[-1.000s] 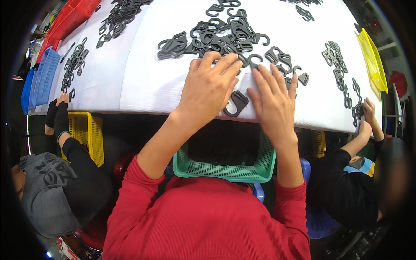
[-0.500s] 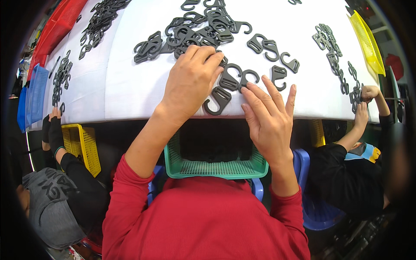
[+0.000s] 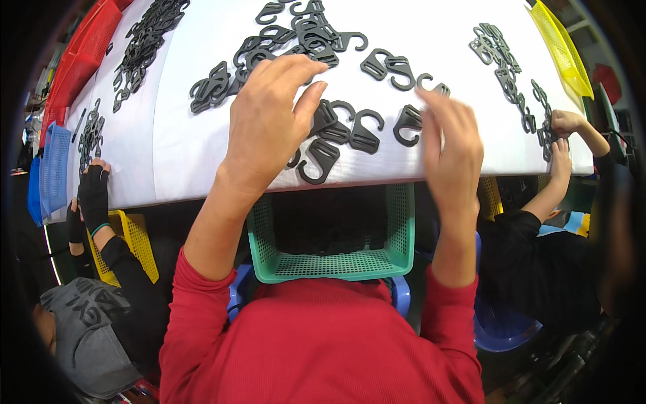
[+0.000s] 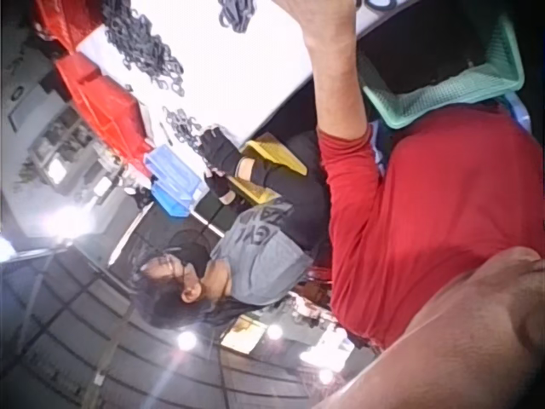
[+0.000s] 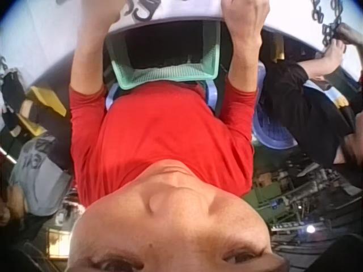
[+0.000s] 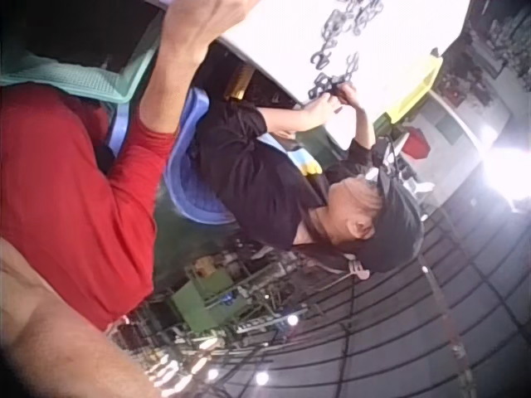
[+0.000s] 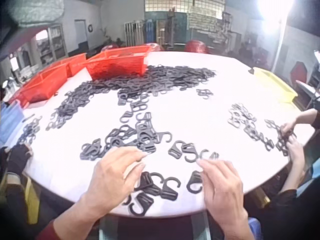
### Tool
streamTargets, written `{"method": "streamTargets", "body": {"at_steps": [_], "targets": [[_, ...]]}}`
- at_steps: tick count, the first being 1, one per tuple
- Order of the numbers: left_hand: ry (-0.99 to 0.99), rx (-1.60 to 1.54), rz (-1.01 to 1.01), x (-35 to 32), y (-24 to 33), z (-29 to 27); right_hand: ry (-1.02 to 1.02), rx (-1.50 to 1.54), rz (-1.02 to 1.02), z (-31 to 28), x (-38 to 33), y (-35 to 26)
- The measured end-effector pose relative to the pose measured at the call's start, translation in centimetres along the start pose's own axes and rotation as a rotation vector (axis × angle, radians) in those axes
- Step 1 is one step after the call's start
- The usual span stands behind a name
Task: The person pours black plastic hooks from a green basket onto a white table, then repeatedly picks up individual hooks and places them into the basket. Other people at the table are also handling hooks.
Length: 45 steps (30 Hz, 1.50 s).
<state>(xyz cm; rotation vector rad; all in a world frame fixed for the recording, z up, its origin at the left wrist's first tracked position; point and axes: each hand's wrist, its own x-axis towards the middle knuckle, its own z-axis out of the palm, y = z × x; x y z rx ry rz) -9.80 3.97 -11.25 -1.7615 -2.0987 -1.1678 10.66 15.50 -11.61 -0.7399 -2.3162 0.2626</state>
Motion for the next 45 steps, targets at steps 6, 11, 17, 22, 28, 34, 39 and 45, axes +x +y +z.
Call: {"method": "streamTargets", "body": {"at_steps": [6,11,17,22,28,34,39,45], "targets": [[-0.009,-0.054,0.042,0.5,2.1,-1.0,-0.238,-0.063,-0.085,1.1,7.1,3.7],[-0.001,-0.281,-0.254,-2.4,2.0,-3.4,-0.348,0.12,0.202,-0.2,7.6,2.1],[0.302,-0.836,-0.455,-3.9,2.2,-3.7,-0.403,1.249,0.539,2.1,2.2,-8.4],[0.533,-0.652,-0.348,-3.9,1.0,-4.3,-0.213,0.718,0.021,3.2,-0.4,-15.8],[0.68,-0.743,-0.416,-4.6,-0.1,-5.7,-0.176,0.423,-0.258,2.2,-1.0,-18.8],[0.83,-0.671,-0.323,-4.7,-1.9,-6.9,-0.233,0.318,-0.299,2.2,-2.2,-19.3],[0.959,-0.628,-0.105,-3.2,-3.9,-9.8,-0.575,0.899,0.256,2.2,-3.3,-17.9],[0.341,-0.952,-0.523,-8.2,0.0,-8.9,-0.581,1.61,0.847,2.9,-2.8,-14.3]]}}
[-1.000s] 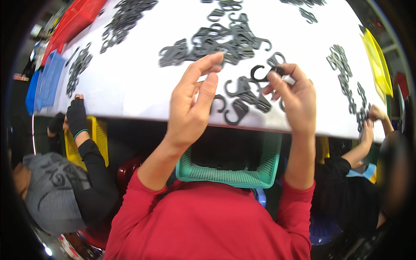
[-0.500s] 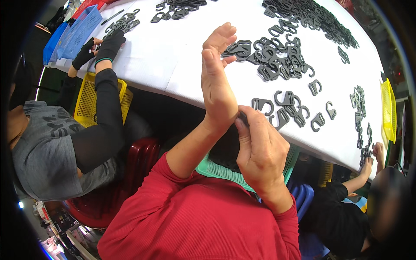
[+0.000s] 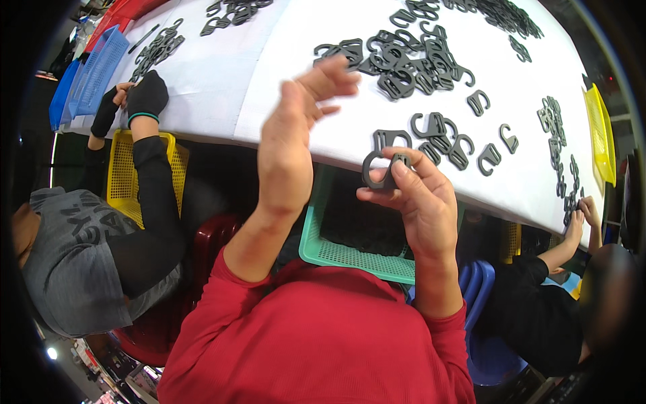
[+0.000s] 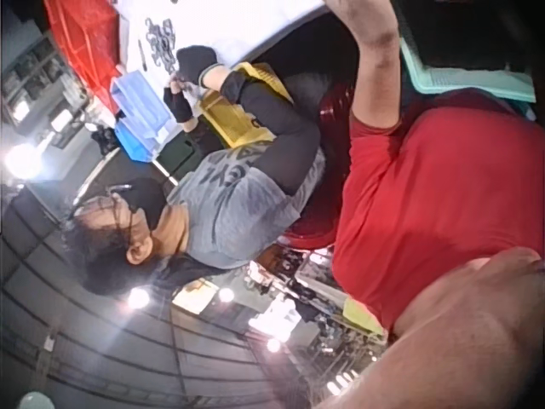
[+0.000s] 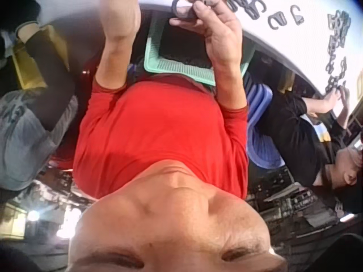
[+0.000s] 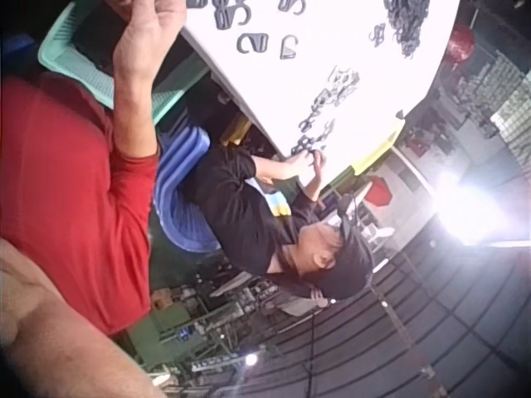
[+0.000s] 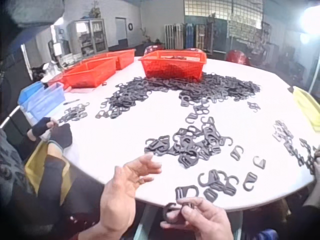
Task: The person pours black plastic hooks from a green basket onto a white table, then repeatedly picks up individual hooks and places them into the basket. Other people at the table are also handling hooks.
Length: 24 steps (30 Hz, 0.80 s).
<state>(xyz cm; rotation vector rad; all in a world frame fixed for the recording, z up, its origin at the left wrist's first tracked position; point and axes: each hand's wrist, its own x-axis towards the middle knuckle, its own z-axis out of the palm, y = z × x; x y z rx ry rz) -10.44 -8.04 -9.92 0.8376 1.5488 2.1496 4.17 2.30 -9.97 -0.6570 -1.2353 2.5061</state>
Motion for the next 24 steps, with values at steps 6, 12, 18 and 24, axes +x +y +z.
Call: {"method": "streamTargets", "body": {"at_steps": [6,12,18,24], "targets": [[-0.357,-0.045,-0.17,-3.2,-0.5,2.3,0.139,-0.022,-0.147,0.5,-0.1,0.2],[-0.113,-0.325,-0.281,-4.2,-2.6,3.8,0.199,-0.562,-0.558,-0.1,-0.5,2.3],[-0.162,-0.729,-0.356,-2.6,-2.9,4.4,0.257,-0.887,-0.93,-0.6,-1.1,0.9],[-0.054,0.274,0.046,1.4,-2.2,4.4,0.652,-0.993,-0.641,-8.1,1.9,-5.7]]}}
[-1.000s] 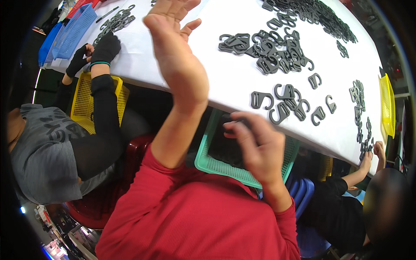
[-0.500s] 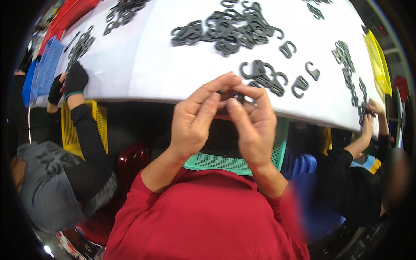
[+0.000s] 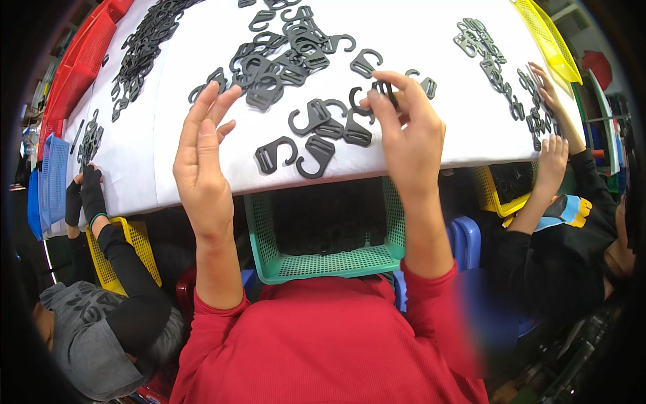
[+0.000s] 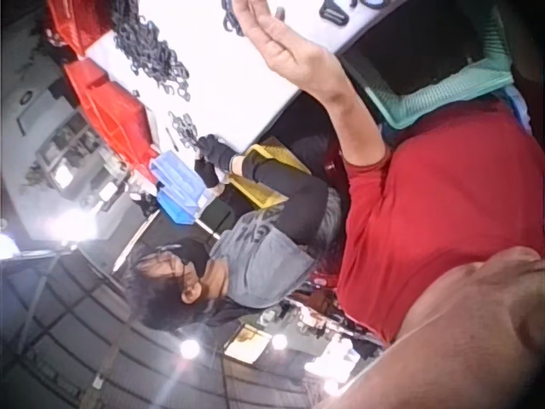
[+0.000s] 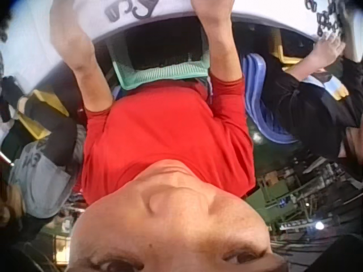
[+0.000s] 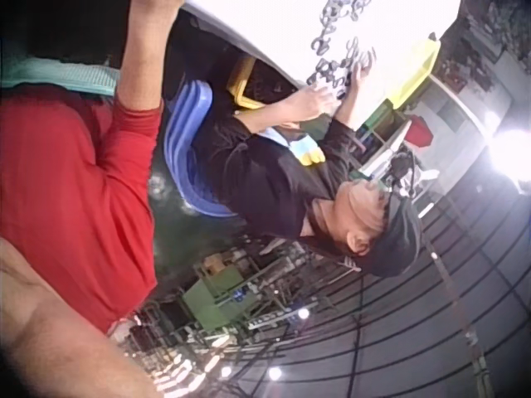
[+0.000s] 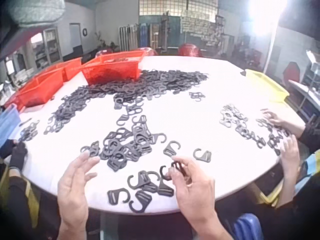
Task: The person pours black plastic hooks from a green basket onto a white table, then repeatedly picks up individual hooks and places them into the basket. Other people at the table are also handling hooks.
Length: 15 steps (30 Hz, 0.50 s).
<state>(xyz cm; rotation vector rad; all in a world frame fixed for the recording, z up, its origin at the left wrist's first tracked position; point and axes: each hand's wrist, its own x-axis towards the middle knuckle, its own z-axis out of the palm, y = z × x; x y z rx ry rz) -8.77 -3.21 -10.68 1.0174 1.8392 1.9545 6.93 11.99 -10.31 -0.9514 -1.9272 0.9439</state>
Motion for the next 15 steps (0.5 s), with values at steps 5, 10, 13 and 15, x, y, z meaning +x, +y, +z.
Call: {"method": "streamTargets", "body": {"at_steps": [5,10,13,15], "targets": [[-0.037,0.249,0.052,0.7,-0.9,0.3,0.03,-0.261,-0.171,-1.3,3.2,3.3],[0.025,0.23,0.024,0.6,-2.0,-0.7,-0.049,-0.433,-0.226,-6.5,2.0,3.8],[0.013,0.2,0.022,0.7,-2.4,-0.6,-0.13,-0.615,-0.398,-6.1,0.0,3.9],[-0.007,0.197,0.025,0.6,-2.6,0.0,-0.125,-0.655,-0.516,-5.4,-1.0,4.5]]}}
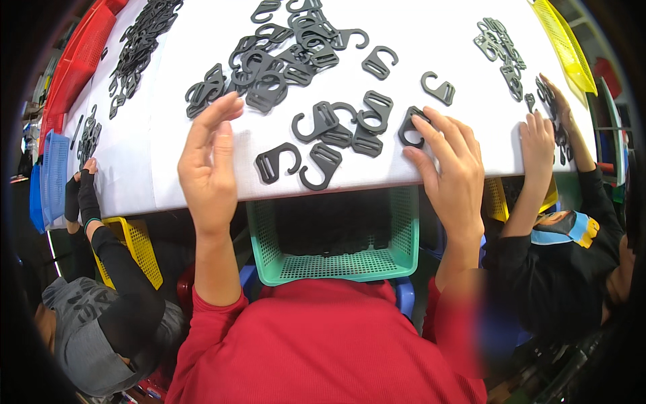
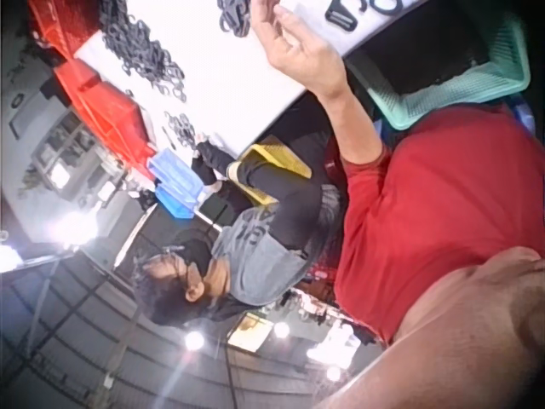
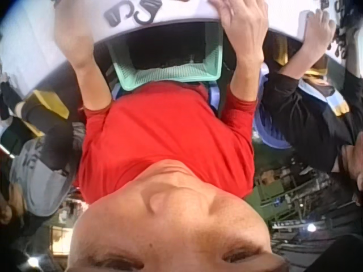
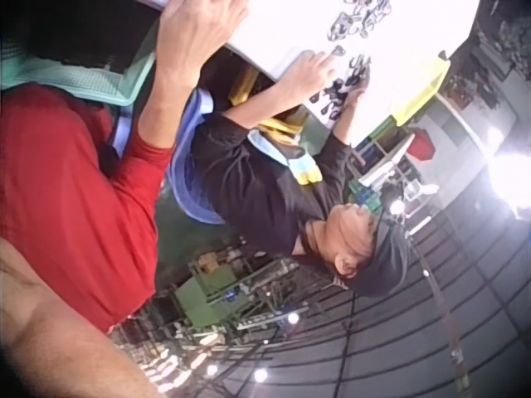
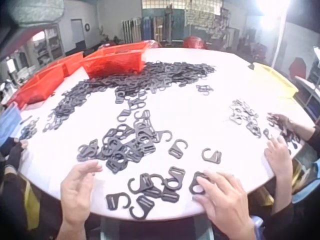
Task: The person pours black plastic hooks from a green basket onto a white table, then repeatedly picks up individual hooks and places them into the basket. Other people at the table are also handling hooks.
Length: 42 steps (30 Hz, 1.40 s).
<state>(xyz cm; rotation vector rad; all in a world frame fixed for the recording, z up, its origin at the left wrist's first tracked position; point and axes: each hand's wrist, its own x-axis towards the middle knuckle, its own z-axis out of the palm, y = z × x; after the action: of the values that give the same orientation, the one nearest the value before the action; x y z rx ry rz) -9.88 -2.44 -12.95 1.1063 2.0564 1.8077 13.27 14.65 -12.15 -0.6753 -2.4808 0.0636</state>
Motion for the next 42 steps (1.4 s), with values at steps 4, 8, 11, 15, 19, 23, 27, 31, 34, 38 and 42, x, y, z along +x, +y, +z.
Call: {"method": "streamTargets", "body": {"at_steps": [4,8,11,15,19,23,27,31,34,38,42], "targets": [[-0.073,0.196,0.131,0.3,0.9,1.0,0.146,-0.04,-0.01,-0.1,0.1,0.0],[-0.156,0.38,0.257,0.5,1.6,1.9,0.034,0.482,0.61,-0.5,1.6,0.6],[-0.22,0.469,0.345,0.6,1.4,2.3,0.06,0.172,0.425,0.4,1.8,1.3],[-0.322,0.614,0.481,0.8,1.2,2.5,0.129,0.161,0.12,1.0,1.3,-1.8],[-0.318,0.702,0.488,1.0,0.7,1.6,-0.01,0.18,0.009,1.2,0.2,-4.5],[-0.298,0.627,0.425,1.4,0.4,-0.2,-0.024,0.182,0.042,0.5,-0.4,-3.8],[-0.134,0.538,0.311,1.5,0.0,-2.4,0.047,0.174,0.158,0.3,0.6,-2.0],[-0.058,0.43,0.17,0.6,-0.6,-3.7,0.025,0.175,0.132,0.8,1.4,-1.4],[-0.072,0.398,0.122,0.0,-0.6,-3.8,-0.064,0.018,0.013,1.9,2.1,-2.2],[-0.095,0.376,0.159,-0.4,-0.8,-3.6,-0.026,0.046,0.088,1.7,2.6,-1.2],[-0.081,0.338,0.08,-0.7,-0.6,-3.9,0.066,0.187,0.272,1.0,2.9,2.3]]}}
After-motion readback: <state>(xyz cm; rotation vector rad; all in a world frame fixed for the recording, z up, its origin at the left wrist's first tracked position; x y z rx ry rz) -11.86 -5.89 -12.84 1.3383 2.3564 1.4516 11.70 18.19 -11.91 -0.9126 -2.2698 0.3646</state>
